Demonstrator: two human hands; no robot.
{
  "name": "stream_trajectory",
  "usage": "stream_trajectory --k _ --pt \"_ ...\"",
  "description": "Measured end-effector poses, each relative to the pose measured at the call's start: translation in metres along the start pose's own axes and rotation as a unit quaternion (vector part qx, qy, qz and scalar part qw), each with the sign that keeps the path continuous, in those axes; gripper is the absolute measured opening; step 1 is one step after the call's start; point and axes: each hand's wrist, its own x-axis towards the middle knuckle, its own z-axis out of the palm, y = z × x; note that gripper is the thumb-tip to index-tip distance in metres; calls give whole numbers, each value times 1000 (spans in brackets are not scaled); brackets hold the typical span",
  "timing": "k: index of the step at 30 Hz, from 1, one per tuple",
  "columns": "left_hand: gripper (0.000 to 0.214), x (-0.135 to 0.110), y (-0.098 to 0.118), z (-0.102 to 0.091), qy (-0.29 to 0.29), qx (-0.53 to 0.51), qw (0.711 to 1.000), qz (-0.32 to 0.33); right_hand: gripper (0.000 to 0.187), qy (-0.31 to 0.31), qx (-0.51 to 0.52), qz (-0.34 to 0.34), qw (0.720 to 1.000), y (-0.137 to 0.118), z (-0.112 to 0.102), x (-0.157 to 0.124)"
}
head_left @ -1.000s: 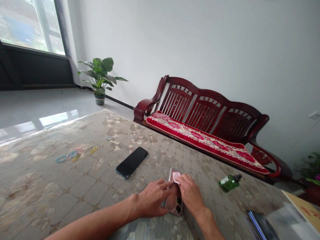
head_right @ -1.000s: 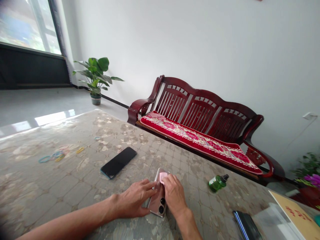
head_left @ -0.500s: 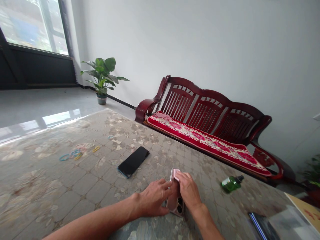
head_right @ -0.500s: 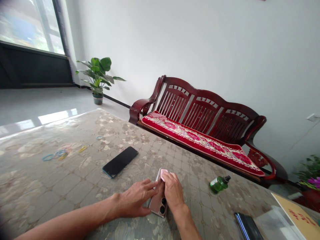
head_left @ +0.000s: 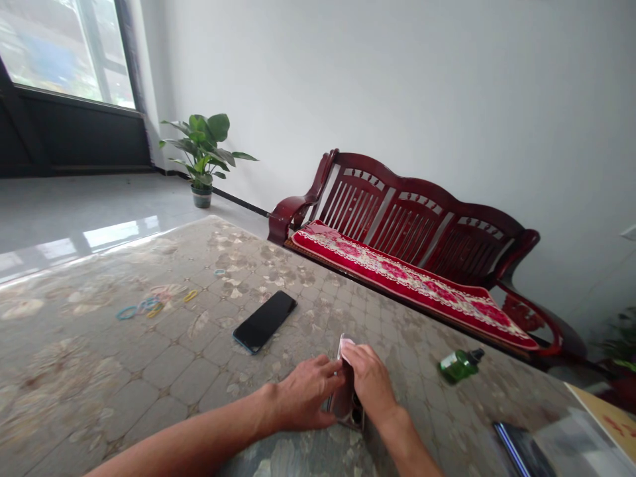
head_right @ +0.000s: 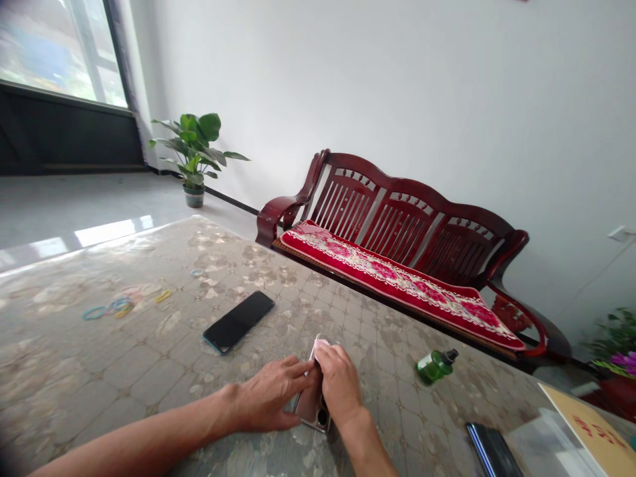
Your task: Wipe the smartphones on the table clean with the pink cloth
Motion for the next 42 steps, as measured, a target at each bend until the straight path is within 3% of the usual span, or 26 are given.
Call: stream_trajectory --k 5,13,21,29,37,42 --pt "40 -1 1 -5 -19 8 1000 -6 43 -7 -14 33 999 2 0 25" --pt "31 1 4 -7 -15 3 1000 -9 43 -12 1 13 1000 -2 0 -10" --pt "38 0 3 -6 -12 12 1000 -11 42 -2 -17 77 997 13 -5 11" --pt "41 0 6 -12 2 -4 1000 7 50 9 34 34 999 9 -4 -26" --pt "39 -2 3 -5 -30 15 999 -22 47 32 17 84 996 30 0 9" --pt "42 -1 5 -8 -17 7 1000 -13 50 27 22 68 997 20 -1 -13"
